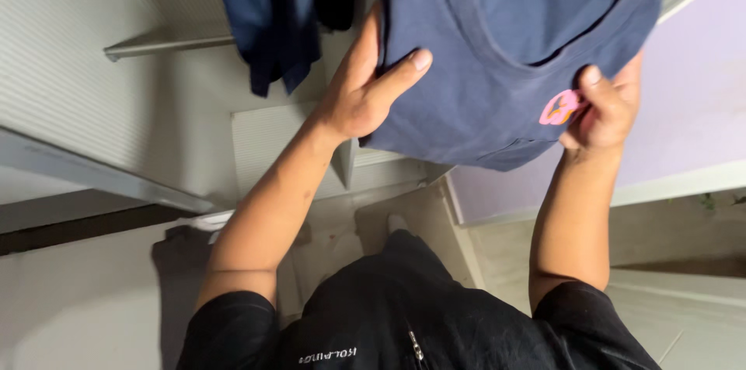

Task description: The person picks up folded shirts from a table and places them one by one into the shelves of an open closet.

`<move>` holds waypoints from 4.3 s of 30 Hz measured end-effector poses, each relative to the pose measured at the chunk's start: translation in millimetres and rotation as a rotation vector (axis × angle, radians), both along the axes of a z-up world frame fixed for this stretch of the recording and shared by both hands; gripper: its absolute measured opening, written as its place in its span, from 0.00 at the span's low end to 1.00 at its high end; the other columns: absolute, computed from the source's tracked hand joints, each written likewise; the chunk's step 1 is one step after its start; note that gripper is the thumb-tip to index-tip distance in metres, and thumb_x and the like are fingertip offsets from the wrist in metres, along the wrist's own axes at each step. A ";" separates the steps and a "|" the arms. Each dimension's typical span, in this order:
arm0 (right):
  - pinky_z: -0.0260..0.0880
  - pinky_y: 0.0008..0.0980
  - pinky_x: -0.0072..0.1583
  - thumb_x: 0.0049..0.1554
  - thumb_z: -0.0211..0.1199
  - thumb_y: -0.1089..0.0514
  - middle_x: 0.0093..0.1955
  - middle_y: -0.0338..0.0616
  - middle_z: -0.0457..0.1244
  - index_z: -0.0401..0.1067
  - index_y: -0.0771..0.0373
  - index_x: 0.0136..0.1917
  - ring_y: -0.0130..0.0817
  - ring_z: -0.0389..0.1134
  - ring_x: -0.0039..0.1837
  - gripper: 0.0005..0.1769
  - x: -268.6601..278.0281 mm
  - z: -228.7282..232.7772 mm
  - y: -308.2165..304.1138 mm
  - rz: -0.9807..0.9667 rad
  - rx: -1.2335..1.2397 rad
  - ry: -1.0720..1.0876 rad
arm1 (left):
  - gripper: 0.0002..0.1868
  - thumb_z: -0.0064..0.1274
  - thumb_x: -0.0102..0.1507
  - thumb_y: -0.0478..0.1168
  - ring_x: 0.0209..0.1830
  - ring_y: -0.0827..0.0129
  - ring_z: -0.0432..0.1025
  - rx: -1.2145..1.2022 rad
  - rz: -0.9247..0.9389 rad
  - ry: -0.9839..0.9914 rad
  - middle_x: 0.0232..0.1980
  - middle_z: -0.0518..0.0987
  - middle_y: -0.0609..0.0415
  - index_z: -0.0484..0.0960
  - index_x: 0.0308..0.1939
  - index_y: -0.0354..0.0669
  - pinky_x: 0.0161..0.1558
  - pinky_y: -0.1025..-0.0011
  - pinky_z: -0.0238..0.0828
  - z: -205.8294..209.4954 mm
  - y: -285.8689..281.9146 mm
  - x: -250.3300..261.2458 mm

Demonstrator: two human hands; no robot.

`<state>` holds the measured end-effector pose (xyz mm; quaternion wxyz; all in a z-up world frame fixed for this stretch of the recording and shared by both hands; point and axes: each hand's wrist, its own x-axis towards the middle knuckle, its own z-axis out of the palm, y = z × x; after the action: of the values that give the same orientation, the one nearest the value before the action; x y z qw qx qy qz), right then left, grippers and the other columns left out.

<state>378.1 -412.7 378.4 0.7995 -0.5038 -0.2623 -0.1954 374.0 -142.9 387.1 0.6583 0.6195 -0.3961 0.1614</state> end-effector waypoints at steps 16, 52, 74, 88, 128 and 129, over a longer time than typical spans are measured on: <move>0.61 0.31 0.28 0.49 0.49 0.74 0.46 0.44 0.59 0.50 0.60 0.68 0.27 0.57 0.25 0.35 132.9 -156.1 -85.8 0.321 -0.158 0.652 | 0.30 0.39 0.61 0.39 0.65 0.63 0.55 -0.138 0.227 0.666 0.66 0.60 0.45 0.51 0.65 0.34 0.63 0.70 0.49 -181.0 -87.9 85.9; 0.28 0.51 0.68 0.56 0.41 0.40 0.72 0.53 0.37 0.47 0.50 0.69 0.48 0.30 0.73 0.30 305.0 -256.8 -3.9 -0.231 -1.734 0.086 | 0.32 0.31 0.60 0.58 0.69 0.59 0.39 1.151 0.875 0.380 0.69 0.47 0.52 0.53 0.64 0.50 0.61 0.42 0.29 -266.3 -110.3 256.2; 0.69 0.32 0.49 0.53 0.54 0.56 0.45 0.47 0.65 0.70 0.62 0.45 0.38 0.68 0.46 0.09 16.1 -328.9 186.4 0.715 -1.171 0.017 | 0.10 0.49 0.55 0.40 0.44 0.56 0.68 0.421 1.242 0.773 0.41 0.75 0.48 0.77 0.37 0.41 0.45 0.64 0.63 -337.4 67.1 -140.9; 0.42 0.40 0.68 0.49 0.59 0.51 0.71 0.54 0.39 0.57 0.60 0.63 0.49 0.37 0.73 0.30 -132.1 -369.2 299.9 1.049 -1.599 -0.471 | 0.26 0.49 0.54 0.52 0.57 0.54 0.58 0.597 1.689 1.123 0.57 0.65 0.50 0.68 0.53 0.47 0.55 0.52 0.53 -371.1 159.8 -304.7; 0.55 0.46 0.62 0.51 0.56 0.49 0.62 0.46 0.53 0.64 0.57 0.56 0.40 0.51 0.65 0.21 -149.8 -337.9 296.1 0.946 -1.671 -0.208 | 0.20 0.52 0.56 0.39 0.39 0.58 0.67 -0.953 1.585 1.220 0.40 0.72 0.41 0.69 0.43 0.21 0.41 0.63 0.64 -398.1 159.7 -359.3; 0.60 0.39 0.61 0.52 0.56 0.49 0.57 0.48 0.60 0.68 0.58 0.53 0.40 0.59 0.61 0.18 -148.5 -338.1 298.9 0.916 -1.620 -0.227 | 0.21 0.53 0.56 0.38 0.39 0.58 0.67 -0.972 1.551 1.188 0.39 0.72 0.41 0.68 0.43 0.20 0.41 0.63 0.65 -385.1 162.8 -353.7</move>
<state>229.6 -113.9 40.2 0.1739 -0.7326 -0.5678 0.3327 20.3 19.9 2.0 0.6381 0.3537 0.5894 0.3469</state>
